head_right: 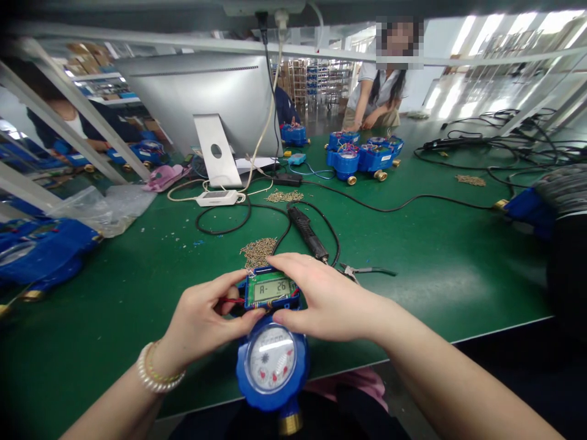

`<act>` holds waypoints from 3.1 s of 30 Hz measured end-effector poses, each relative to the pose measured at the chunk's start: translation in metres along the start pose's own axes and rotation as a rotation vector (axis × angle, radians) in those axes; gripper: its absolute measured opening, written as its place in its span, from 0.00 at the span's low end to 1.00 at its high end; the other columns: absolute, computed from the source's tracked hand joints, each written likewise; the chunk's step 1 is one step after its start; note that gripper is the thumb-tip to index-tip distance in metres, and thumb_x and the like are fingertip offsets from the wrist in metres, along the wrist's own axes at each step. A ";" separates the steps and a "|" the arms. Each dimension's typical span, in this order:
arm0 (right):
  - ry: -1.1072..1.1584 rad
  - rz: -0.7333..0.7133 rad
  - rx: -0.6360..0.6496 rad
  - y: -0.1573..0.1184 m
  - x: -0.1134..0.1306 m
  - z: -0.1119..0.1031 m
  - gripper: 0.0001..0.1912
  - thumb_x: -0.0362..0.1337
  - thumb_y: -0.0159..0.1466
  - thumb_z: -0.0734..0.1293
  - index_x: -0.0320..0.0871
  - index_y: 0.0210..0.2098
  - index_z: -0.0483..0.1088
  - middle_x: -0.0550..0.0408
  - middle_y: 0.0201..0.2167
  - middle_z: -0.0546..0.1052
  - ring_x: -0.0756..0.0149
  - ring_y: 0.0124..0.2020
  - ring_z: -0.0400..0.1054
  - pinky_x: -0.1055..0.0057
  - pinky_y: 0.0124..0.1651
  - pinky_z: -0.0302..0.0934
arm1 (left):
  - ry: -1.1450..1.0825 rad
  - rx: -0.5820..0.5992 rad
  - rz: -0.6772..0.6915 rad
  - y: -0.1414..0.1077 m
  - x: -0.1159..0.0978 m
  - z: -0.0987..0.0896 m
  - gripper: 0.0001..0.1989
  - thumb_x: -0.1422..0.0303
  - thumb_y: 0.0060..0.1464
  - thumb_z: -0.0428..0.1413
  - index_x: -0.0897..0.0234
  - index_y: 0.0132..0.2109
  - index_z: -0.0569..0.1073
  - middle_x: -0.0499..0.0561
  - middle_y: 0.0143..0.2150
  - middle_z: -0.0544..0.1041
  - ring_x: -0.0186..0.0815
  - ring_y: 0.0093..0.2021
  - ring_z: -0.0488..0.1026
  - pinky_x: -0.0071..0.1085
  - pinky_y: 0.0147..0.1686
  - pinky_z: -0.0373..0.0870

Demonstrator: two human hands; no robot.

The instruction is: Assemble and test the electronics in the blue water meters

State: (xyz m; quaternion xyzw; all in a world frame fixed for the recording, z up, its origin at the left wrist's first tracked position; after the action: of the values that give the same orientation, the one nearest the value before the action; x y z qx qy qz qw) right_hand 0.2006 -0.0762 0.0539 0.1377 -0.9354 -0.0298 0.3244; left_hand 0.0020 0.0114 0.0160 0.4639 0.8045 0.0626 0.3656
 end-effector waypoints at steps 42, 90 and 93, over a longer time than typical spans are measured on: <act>-0.190 -0.079 0.049 0.026 -0.002 0.015 0.28 0.45 0.57 0.70 0.45 0.54 0.61 0.49 0.49 0.67 0.60 0.48 0.67 0.64 0.47 0.66 | 0.153 0.052 -0.181 -0.003 -0.004 0.000 0.05 0.74 0.48 0.57 0.60 0.30 0.68 0.43 0.27 0.72 0.32 0.28 0.68 0.29 0.30 0.59; -0.220 -0.140 0.061 0.031 -0.003 0.016 0.26 0.43 0.56 0.71 0.45 0.51 0.63 0.49 0.47 0.70 0.61 0.46 0.69 0.66 0.46 0.68 | -0.213 0.243 -0.320 0.012 0.010 -0.003 0.12 0.72 0.38 0.60 0.63 0.20 0.62 0.44 0.35 0.72 0.32 0.31 0.69 0.29 0.29 0.60; -0.225 -0.132 0.049 0.030 -0.004 0.016 0.26 0.43 0.56 0.71 0.45 0.51 0.64 0.48 0.47 0.71 0.60 0.46 0.69 0.66 0.47 0.68 | -0.238 0.245 -0.317 0.012 0.010 -0.002 0.13 0.72 0.38 0.60 0.63 0.19 0.61 0.45 0.35 0.72 0.32 0.32 0.69 0.28 0.30 0.61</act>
State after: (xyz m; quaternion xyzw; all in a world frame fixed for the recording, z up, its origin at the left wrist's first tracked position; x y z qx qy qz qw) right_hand 0.1868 -0.0470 0.0433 0.2028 -0.9552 -0.0436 0.2111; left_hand 0.0063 0.0269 0.0174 0.3768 0.8201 -0.1490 0.4040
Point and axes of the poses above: each hand's wrist, its own y-axis towards the middle knuckle, its own z-axis out of the palm, x = y × z, the point moved 1 cm from there along y, towards the middle knuckle
